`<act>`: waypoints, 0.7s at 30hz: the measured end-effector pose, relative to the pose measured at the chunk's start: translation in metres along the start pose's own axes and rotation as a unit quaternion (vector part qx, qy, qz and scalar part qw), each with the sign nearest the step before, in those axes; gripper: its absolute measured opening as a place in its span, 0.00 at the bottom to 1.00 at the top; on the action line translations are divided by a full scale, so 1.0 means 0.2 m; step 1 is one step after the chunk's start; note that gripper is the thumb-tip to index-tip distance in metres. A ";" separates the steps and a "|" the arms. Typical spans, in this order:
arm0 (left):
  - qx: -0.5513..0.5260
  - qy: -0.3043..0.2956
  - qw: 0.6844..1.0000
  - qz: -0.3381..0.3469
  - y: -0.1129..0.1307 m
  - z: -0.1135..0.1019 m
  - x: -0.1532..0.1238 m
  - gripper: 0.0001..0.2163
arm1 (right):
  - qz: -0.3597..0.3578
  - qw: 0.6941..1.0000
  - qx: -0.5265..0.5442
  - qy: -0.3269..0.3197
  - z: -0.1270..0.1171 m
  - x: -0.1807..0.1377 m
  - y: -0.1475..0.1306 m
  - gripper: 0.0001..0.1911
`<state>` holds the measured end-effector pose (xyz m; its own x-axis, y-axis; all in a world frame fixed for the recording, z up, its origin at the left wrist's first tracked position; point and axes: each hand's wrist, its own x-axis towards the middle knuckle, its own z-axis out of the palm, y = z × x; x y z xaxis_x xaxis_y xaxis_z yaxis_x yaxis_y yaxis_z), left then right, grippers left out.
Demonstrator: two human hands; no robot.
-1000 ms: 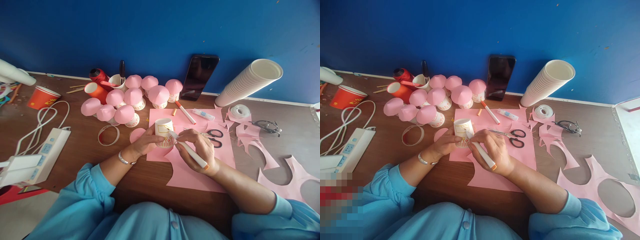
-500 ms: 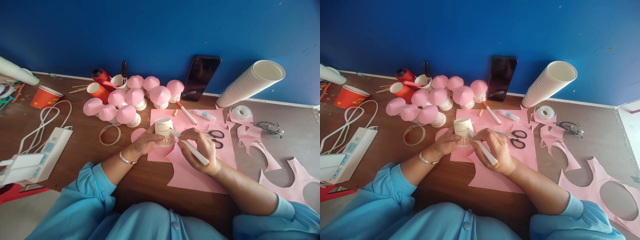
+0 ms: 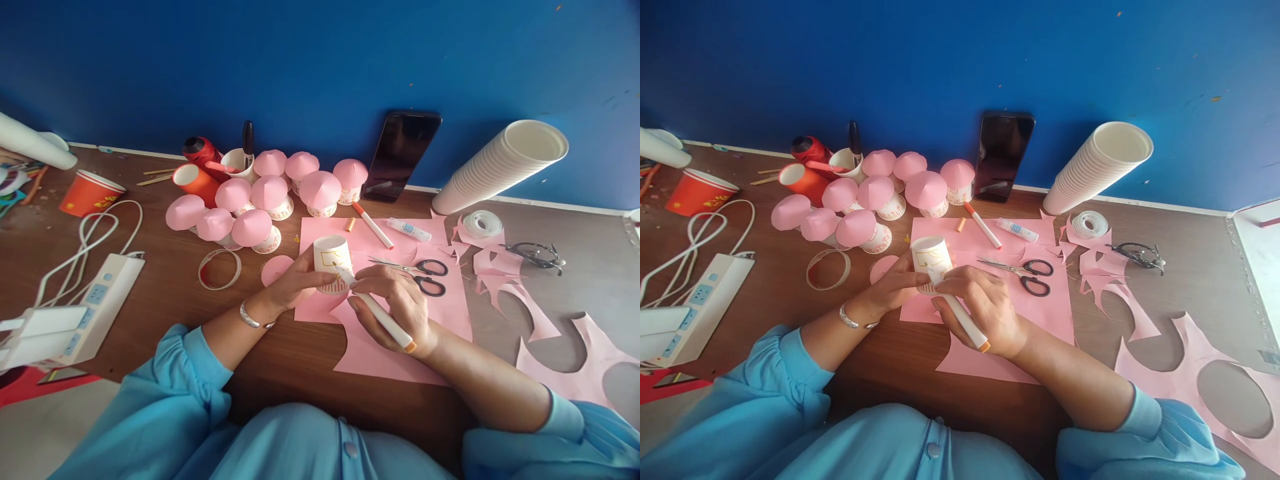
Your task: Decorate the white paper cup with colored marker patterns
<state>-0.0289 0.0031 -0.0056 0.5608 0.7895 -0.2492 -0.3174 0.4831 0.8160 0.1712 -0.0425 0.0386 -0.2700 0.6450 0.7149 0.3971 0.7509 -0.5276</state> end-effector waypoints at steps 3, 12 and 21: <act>0.016 0.012 1.000 0.000 0.00 0.01 0.00 0.26 | -0.007 1.000 -0.008 0.004 0.01 0.00 0.00 0.11; 0.037 0.006 0.999 -0.008 0.00 0.03 0.00 0.25 | -0.005 1.000 -0.013 0.007 0.01 0.01 0.01 0.11; 0.024 0.003 1.000 -0.009 0.01 0.02 0.01 0.25 | 0.011 1.000 -0.016 -0.002 0.01 0.00 0.01 0.09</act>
<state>-0.0257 0.0036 -0.0022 0.5618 0.7834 -0.2660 -0.2712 0.4781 0.8354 0.1696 -0.0411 0.0368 -0.2638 0.6624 0.7012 0.4312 0.7312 -0.5285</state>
